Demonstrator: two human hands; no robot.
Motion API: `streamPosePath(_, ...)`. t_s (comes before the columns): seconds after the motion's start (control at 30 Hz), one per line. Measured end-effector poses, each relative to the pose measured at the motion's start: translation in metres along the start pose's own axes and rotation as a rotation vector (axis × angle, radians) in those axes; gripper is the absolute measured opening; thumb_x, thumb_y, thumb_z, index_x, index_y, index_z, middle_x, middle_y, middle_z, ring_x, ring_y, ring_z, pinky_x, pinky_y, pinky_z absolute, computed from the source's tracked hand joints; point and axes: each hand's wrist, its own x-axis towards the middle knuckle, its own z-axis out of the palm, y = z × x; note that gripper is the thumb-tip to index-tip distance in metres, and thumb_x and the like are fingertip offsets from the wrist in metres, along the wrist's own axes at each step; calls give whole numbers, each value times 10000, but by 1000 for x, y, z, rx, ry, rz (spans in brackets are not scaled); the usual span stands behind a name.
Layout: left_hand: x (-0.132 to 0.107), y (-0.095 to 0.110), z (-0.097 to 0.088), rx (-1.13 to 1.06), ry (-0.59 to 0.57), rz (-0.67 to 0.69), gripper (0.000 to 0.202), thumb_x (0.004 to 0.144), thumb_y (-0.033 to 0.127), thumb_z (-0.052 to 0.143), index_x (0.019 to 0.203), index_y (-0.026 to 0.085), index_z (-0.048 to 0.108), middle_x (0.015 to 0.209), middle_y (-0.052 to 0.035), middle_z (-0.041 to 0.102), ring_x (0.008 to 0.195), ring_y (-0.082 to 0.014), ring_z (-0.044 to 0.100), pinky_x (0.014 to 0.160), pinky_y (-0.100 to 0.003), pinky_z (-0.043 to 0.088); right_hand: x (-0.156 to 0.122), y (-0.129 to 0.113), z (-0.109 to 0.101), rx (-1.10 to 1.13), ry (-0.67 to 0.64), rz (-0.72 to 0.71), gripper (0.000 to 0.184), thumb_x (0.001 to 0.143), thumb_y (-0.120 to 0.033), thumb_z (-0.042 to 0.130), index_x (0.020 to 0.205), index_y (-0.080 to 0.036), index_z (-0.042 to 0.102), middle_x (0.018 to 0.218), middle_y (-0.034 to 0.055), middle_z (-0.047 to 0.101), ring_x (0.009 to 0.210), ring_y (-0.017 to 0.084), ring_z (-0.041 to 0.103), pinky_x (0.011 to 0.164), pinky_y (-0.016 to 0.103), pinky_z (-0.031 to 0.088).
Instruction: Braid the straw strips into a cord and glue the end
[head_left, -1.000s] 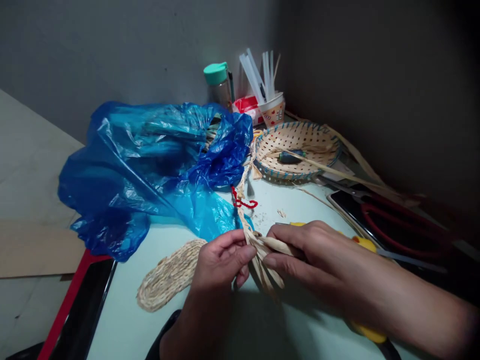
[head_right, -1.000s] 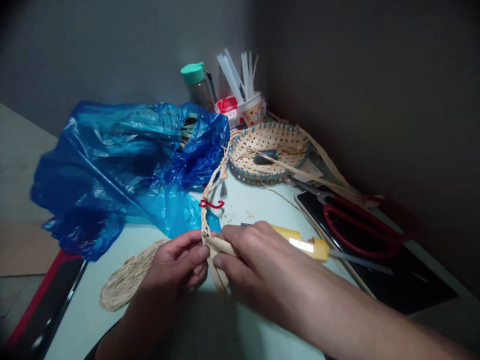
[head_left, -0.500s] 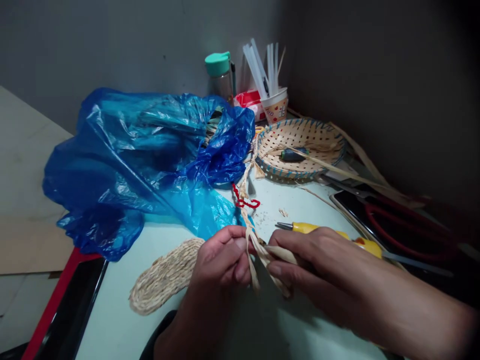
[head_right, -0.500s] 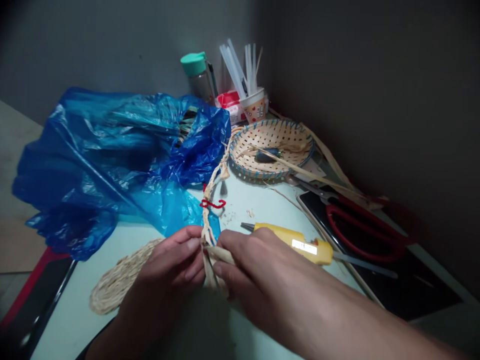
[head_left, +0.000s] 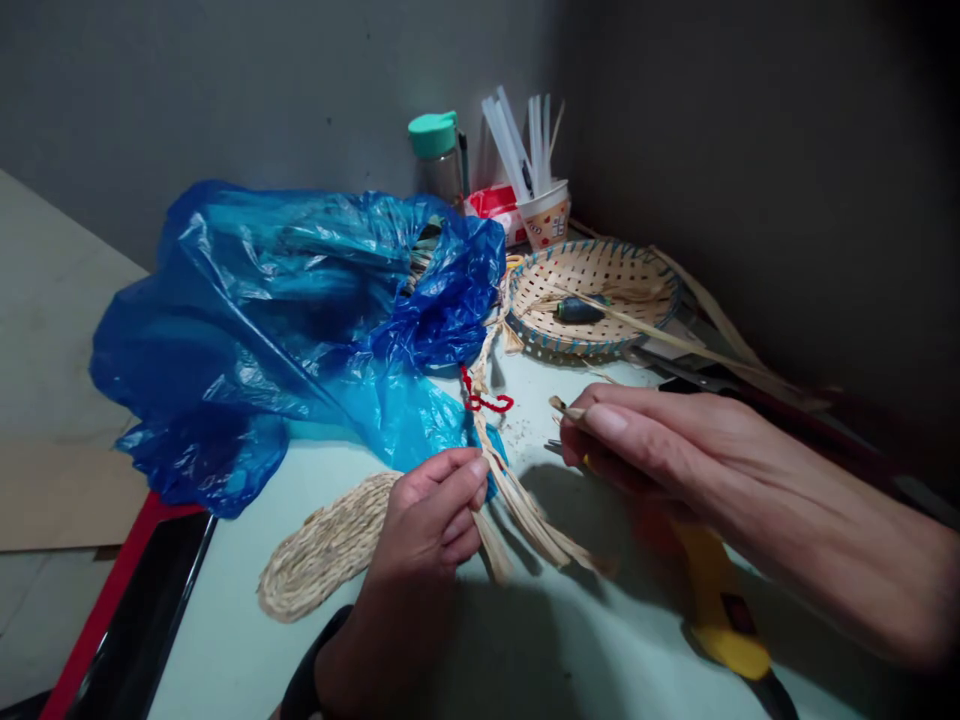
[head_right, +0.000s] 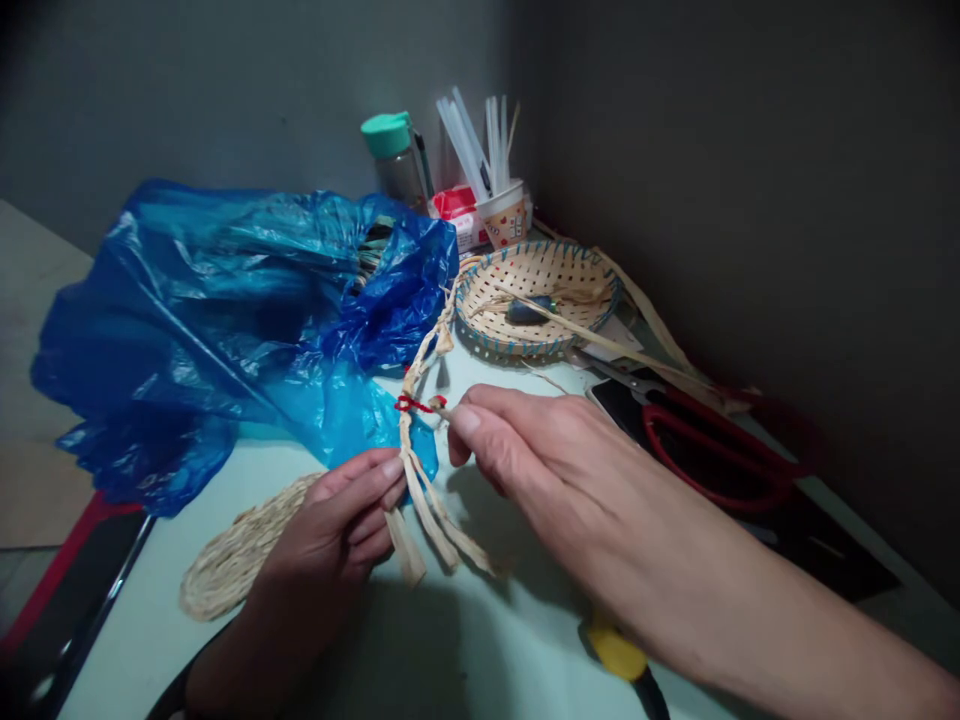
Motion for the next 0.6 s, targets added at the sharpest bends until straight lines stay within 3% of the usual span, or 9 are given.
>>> streamPosePath(0.1, 0, 1, 1, 7, 7, 17, 133, 764, 193, 702, 815, 93, 631, 556, 84, 410, 403, 15, 166, 354, -117, 129, 4, -6, 2, -29, -32, -17, 376, 965, -419, 378, 777, -218, 634, 719, 14, 620, 669, 178, 563, 592, 279, 418)
streamPosePath(0.27, -1, -3, 0, 5, -41, 71, 132, 793, 196, 682, 845, 87, 630, 595, 74, 396, 434, 5, 160, 370, -125, 136, 10, -5, 11, 52, -135, -87, 229, 945, -315, 462, 868, -214, 653, 864, -8, 672, 776, 147, 598, 689, 251, 426)
streamPosePath(0.4, -3, -6, -2, 10, -87, 102, 110, 821, 204, 659, 843, 107, 612, 644, 64, 387, 462, -6, 175, 388, -128, 155, 15, -1, 16, 143, -153, -40, 141, 918, -309, 497, 935, -206, 593, 778, -19, 664, 720, 143, 597, 633, 248, 416)
streamPosePath(0.6, -6, -7, -1, 25, -125, 142, 121, 838, 208, 636, 883, 98, 617, 714, 19, 464, 489, -5, 295, 396, -123, 187, 18, -5, 23, -120, -142, -97, 204, 931, -299, 455, 788, -188, 548, 725, -12, 582, 660, 127, 494, 591, 252, 337)
